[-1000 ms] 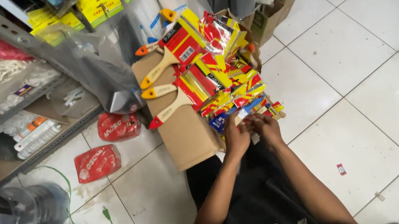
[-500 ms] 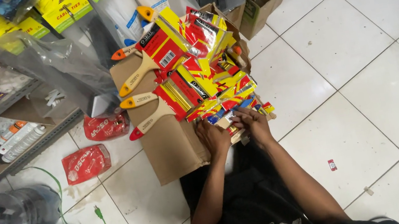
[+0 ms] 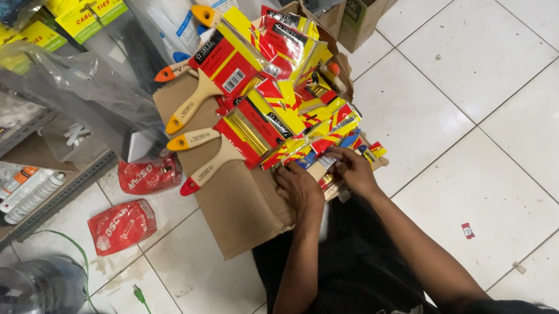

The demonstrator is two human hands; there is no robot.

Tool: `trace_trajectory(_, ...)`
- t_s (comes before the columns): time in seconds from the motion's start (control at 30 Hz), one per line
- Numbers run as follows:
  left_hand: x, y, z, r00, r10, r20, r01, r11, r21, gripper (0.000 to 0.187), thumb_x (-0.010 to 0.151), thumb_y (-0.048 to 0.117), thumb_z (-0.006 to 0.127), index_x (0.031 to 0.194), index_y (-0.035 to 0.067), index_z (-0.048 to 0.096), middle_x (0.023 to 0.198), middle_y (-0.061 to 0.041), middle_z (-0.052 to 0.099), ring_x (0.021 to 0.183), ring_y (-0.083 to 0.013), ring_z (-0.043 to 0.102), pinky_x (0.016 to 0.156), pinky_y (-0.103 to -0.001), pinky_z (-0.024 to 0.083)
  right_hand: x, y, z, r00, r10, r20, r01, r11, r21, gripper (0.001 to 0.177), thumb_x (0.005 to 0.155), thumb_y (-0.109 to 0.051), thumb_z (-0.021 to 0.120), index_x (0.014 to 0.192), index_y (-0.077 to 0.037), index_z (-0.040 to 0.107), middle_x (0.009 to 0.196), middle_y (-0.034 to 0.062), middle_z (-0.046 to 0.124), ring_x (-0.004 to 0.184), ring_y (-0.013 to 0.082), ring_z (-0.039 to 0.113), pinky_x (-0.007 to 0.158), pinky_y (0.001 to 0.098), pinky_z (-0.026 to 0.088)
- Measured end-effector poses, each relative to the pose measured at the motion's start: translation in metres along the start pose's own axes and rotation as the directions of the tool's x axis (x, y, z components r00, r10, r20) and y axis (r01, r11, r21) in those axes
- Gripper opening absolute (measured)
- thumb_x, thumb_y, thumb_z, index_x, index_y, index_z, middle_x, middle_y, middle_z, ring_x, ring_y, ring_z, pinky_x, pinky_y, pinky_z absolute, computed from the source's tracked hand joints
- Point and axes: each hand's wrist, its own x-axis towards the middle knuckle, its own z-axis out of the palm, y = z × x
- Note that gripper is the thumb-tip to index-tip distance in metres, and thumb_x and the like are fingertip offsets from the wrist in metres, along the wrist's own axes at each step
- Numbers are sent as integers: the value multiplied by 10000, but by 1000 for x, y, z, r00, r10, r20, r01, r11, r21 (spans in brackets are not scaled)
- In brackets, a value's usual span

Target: Stocking paintbrushes and other tools onto a display rack from a cardboard box

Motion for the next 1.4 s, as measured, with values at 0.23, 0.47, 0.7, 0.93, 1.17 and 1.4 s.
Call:
trace_trajectory(0.23,-8,7,-19,999,29,-24,-28,999,29,532,838,-52,652,1323,-14,438,1297,-229,445,1241,-431,418,973,-529,364,-13,-32,-12,999,29,-22,-31,998,-55,449,935,-7,550,1338,-158,680,1231,81,745,1129,321,690,999,468,514)
trace_trajectory(0.47,-21,16,-48,999,36,-7,-35,998,48,594,778,12,764,1301,11,482,1299,-214,489,1212,-410,454,963,-505,380,-2,-5,-13,998,3,-56,-2,1000,11,468,927,32,554,1340,-142,687,1194,103,752,960,268,717,892,423,555)
trace_trajectory(0.7,-16,6,-26,987,100,-122,-81,985,153,579,734,22,782,1244,38,507,1180,-178,561,1150,-369,482,909,-476,390,-7,-12,-15,998,13,-63,-13,1000,11,469,913,32,570,1337,-132,686,1202,103,752,1106,305,696,978,439,518)
trace_trajectory(0.93,-19,9,-35,969,166,-185,-131,974,186,539,670,-7,785,1158,15,557,1102,-185,561,1063,-392,495,851,-496,394,-3,2,-13,996,23,-82,-21,1000,17,468,907,16,592,1336,-144,689,1196,89,754,1083,262,701,979,419,519)
trace_trajectory(1.17,-38,21,-69,994,110,23,-109,993,-38,305,820,72,684,1092,-27,589,1079,-220,603,1029,-432,615,851,-513,508,6,28,-10,997,46,-68,-29,974,223,444,897,51,586,1305,-93,689,1163,122,752,736,174,711,655,313,588)
trace_trajectory(1.4,-59,41,-124,993,81,88,-55,962,-269,211,921,172,552,1036,4,609,927,-230,700,945,-463,708,821,-551,549,13,42,-7,994,82,-69,-64,971,229,395,882,20,661,1232,-145,741,1136,73,764,641,123,683,525,264,555)
